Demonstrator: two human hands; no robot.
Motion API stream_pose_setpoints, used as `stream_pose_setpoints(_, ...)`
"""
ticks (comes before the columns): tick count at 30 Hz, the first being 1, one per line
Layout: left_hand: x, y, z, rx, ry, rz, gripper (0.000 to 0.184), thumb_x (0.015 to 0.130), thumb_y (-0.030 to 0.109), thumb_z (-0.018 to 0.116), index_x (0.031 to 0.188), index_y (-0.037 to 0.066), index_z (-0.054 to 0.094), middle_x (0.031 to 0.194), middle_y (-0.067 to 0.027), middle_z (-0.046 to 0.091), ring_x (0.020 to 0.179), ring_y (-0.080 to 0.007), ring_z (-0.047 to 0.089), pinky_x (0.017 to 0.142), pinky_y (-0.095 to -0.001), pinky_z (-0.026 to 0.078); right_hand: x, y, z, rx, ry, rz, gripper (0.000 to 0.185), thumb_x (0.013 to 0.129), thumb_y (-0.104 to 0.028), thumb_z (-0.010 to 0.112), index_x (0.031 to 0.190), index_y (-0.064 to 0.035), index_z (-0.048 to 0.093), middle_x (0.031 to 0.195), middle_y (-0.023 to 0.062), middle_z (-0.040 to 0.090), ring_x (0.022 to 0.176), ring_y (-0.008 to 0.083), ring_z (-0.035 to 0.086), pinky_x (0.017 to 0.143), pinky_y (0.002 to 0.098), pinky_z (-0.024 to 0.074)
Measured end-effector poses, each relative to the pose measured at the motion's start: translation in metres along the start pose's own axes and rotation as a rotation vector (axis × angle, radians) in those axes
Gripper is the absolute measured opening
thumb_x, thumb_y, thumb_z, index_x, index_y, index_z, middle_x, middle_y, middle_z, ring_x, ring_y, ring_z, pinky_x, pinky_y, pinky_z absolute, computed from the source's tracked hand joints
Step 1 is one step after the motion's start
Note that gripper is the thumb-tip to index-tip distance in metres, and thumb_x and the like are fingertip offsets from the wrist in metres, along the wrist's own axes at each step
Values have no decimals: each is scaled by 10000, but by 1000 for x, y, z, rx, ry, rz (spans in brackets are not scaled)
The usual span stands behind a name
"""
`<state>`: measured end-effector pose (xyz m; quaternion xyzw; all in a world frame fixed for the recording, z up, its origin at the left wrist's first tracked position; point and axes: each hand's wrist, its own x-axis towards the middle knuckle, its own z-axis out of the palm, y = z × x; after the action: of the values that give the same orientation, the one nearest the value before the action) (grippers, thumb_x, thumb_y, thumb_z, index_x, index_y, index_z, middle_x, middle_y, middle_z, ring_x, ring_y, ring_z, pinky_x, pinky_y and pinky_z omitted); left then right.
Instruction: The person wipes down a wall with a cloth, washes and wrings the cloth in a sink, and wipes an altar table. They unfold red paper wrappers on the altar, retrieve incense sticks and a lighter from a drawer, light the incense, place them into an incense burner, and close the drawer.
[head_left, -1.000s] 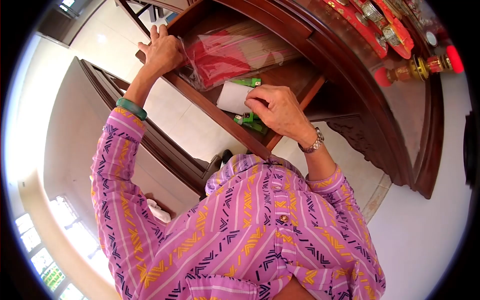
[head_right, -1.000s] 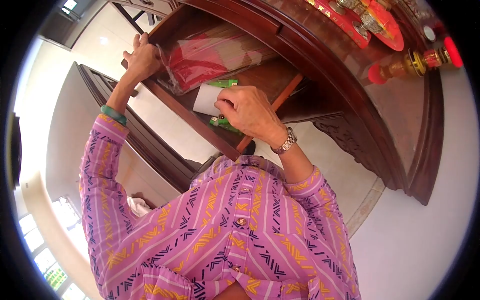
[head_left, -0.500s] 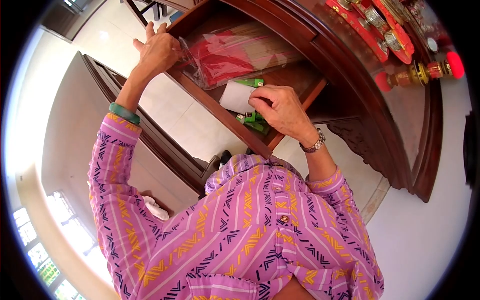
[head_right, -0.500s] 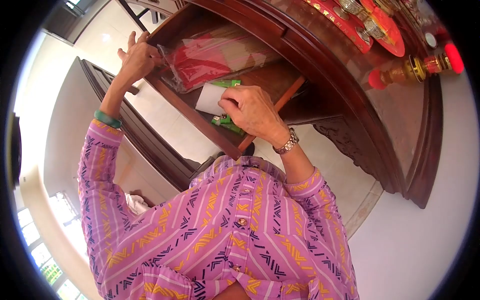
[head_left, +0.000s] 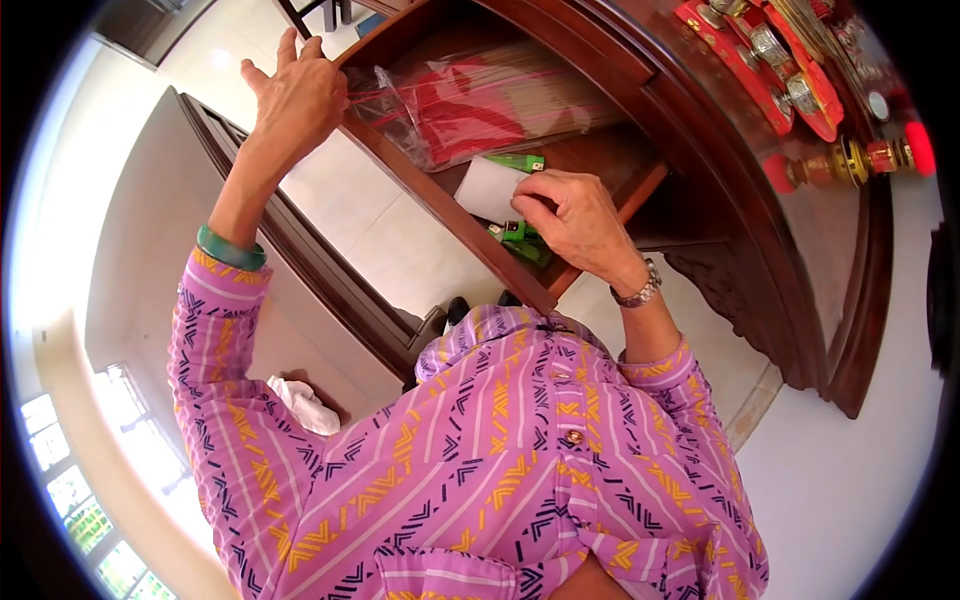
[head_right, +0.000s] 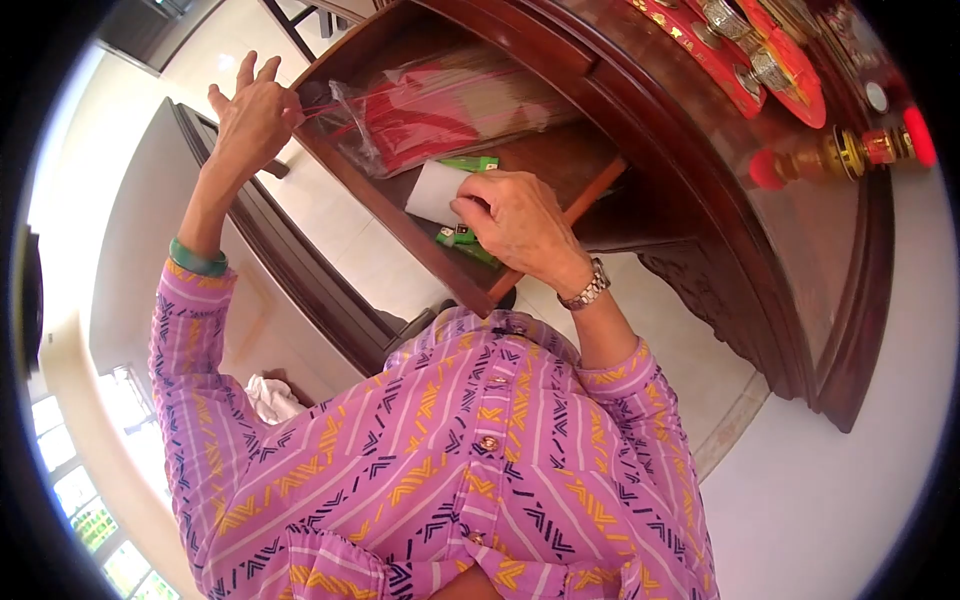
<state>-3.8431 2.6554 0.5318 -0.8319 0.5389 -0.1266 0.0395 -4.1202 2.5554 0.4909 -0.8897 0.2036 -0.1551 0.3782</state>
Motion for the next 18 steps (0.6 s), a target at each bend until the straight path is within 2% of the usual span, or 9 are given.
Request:
stream_pose_setpoints(2, -6, -4, 0, -12, -51, -15, 94, 766, 118, 646, 828, 115, 716, 1280, -128, 483, 1301, -379, 304, 923, -745, 197, 2, 2, 1, -2, -4, 7, 185, 787, -174, 569, 759, -2, 633, 742, 172, 605, 696, 352, 585, 620, 402, 443)
stream_pose_setpoints(4, -13, -11, -3, -50, -85, -60, 96, 770, 127, 638, 823, 123, 717, 1320, -137, 458, 1327, -364, 265, 950, -725, 178, 3, 5, 1, -27, -16, -14, 129, 785, -103, 591, 788, 22, 620, 739, 150, 610, 645, 287, 587, 585, 336, 441)
stream_pose_setpoints(7, -24, -28, -3, -106, -113, -130, 97, 779, 162, 639, 826, 123, 714, 1338, -134, 461, 1352, -337, 239, 984, -698, 148, 6, 5, 3, -3, -31, 41, 187, 783, -179, 574, 756, -3, 632, 742, 167, 606, 704, 341, 584, 628, 400, 443)
stream_pose_setpoints(9, -32, -38, -7, -139, -184, -167, 153, 781, 163, 638, 905, 111, 711, 1327, -140, 470, 1323, -358, 289, 977, -697, 154, 6, 6, 3, -16, -40, 38, 187, 785, -180, 574, 759, -5, 633, 743, 165, 606, 704, 338, 584, 628, 396, 443)
stream_pose_setpoints(11, -39, -49, -5, -186, -167, -199, 176, 801, 214, 620, 906, 102, 706, 1318, -141, 482, 1303, -319, 337, 983, -666, 157, 6, 5, 4, -24, -50, 32, 186, 786, -181, 575, 761, -6, 633, 743, 163, 606, 704, 335, 583, 628, 393, 442)
stream_pose_setpoints(13, -40, -56, -5, -302, -267, -262, 195, 817, 252, 602, 886, 100, 705, 1308, -139, 495, 1244, -280, 421, 987, -630, 174, 7, 5, 4, -18, -53, 67, 185, 791, -184, 577, 765, -11, 635, 740, 158, 604, 699, 332, 581, 626, 387, 440)
stream_pose_setpoints(14, -42, -59, -2, -344, -226, -265, 210, 829, 264, 583, 871, 94, 699, 1272, -136, 526, 1170, -258, 487, 984, -595, 202, 8, 5, 4, -17, -55, 64, 185, 791, -184, 577, 765, -11, 635, 740, 158, 604, 699, 332, 581, 626, 387, 440)
stream_pose_setpoints(17, -43, -62, 10, -458, -80, -175, 214, 826, 252, 583, 866, 69, 686, 1122, -139, 611, 1040, -269, 564, 980, -557, 218, 8, 5, 4, -20, -54, 52, 181, 794, -187, 579, 766, -16, 635, 737, 154, 602, 694, 329, 579, 625, 384, 438)
stream_pose_setpoints(18, -41, -61, 8, -458, -79, -177, 214, 826, 252, 583, 866, 69, 686, 1122, -139, 611, 1040, -269, 564, 980, -557, 218, 7, 5, 4, -30, -52, 49, 179, 794, -185, 580, 767, -17, 635, 738, 153, 601, 693, 328, 579, 625, 383, 437)
